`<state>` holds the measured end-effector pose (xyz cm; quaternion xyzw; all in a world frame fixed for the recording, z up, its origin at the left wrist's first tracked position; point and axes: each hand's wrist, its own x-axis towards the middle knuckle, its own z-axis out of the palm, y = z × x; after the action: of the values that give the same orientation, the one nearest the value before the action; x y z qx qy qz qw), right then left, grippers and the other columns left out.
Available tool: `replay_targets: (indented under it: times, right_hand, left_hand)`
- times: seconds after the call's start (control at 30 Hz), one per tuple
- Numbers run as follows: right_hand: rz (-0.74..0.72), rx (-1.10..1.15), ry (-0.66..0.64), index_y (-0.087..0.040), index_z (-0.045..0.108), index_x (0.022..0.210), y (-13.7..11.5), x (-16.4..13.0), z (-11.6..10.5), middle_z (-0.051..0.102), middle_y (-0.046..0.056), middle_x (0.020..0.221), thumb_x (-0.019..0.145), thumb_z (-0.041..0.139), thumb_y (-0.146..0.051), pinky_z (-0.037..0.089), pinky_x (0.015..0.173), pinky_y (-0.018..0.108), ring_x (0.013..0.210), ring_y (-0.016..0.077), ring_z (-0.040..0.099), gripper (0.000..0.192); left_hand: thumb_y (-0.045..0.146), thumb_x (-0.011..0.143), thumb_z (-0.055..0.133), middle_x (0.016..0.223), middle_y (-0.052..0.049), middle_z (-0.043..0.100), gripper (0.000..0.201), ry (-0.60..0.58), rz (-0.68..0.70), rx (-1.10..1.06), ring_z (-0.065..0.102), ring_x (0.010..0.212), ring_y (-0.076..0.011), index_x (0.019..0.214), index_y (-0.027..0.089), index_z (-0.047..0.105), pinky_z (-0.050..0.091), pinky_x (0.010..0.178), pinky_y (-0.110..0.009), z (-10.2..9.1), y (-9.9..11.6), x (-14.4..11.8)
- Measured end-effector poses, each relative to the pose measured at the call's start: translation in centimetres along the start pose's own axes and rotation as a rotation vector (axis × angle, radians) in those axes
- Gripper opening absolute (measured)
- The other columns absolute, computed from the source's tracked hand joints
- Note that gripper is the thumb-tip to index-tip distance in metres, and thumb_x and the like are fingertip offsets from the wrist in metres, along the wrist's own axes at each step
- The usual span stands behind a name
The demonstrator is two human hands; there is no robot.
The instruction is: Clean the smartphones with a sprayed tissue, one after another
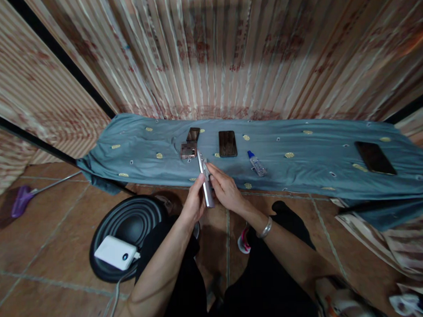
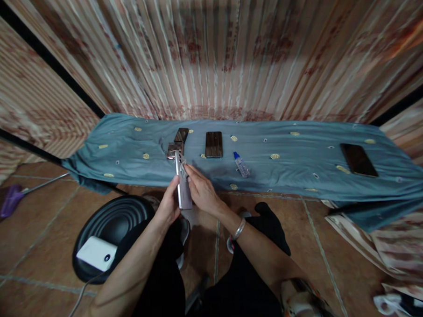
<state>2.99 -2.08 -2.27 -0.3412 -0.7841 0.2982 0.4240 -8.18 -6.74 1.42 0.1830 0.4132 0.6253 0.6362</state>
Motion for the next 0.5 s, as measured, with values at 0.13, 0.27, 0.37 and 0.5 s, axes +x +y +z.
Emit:
replay_targets:
  times: [0.13, 0.27, 0.37, 0.5]
  right_hand:
    - [-0.042, -0.017, -0.026, -0.024, 0.046, 0.149, -1.1, -0.4, 0.1, 0.052, 0.005, 0.15, 0.102, 0.033, -0.027, 0.035, 0.122, 0.043, 0.142, 0.0198, 0.045, 0.049]
    - [-0.079, -0.029, -0.002, -0.024, 0.045, 0.15, -1.8, -0.7, 0.1, 0.052, 0.004, 0.15, 0.102, 0.032, -0.024, 0.035, 0.122, 0.041, 0.142, 0.0179, 0.044, 0.05]
    - [-0.101, -0.025, 0.026, -0.021, 0.042, 0.151, -1.8, -0.7, 0.1, 0.048, 0.007, 0.153, 0.101, 0.03, -0.022, 0.033, 0.123, 0.04, 0.145, 0.0188, 0.041, 0.051]
    - [-0.082, -0.024, 0.058, -0.021, 0.038, 0.153, -1.2, -0.4, -0.4, 0.045, 0.006, 0.156, 0.101, 0.03, -0.021, 0.031, 0.124, 0.042, 0.146, 0.0191, 0.039, 0.053]
  left_hand:
    - [0.046, 0.077, 0.073, 0.079, -0.005, 0.075, 0.037, 0.08, -0.032, -0.014, 0.072, 0.093, -0.0222, 0.097, 0.014, 0.072, 0.056, 0.082, -0.03, 0.0, 0.4, 0.2]
    - [0.046, 0.073, 0.077, 0.079, -0.005, 0.074, 0.039, 0.065, -0.025, -0.009, 0.072, 0.088, -0.02, 0.094, 0.014, 0.072, 0.055, 0.082, -0.029, -0.4, 0.4, 0.4]
    - [0.045, 0.071, 0.08, 0.085, -0.005, 0.075, 0.041, 0.032, -0.009, 0.001, 0.071, 0.089, -0.019, 0.097, 0.014, 0.073, 0.054, 0.085, -0.028, -0.6, -0.1, 0.4]
    - [0.046, 0.066, 0.084, 0.089, -0.006, 0.076, 0.049, -0.015, -0.015, 0.051, 0.07, 0.086, -0.0191, 0.1, 0.013, 0.073, 0.053, 0.081, -0.028, -0.7, -0.8, 0.3]
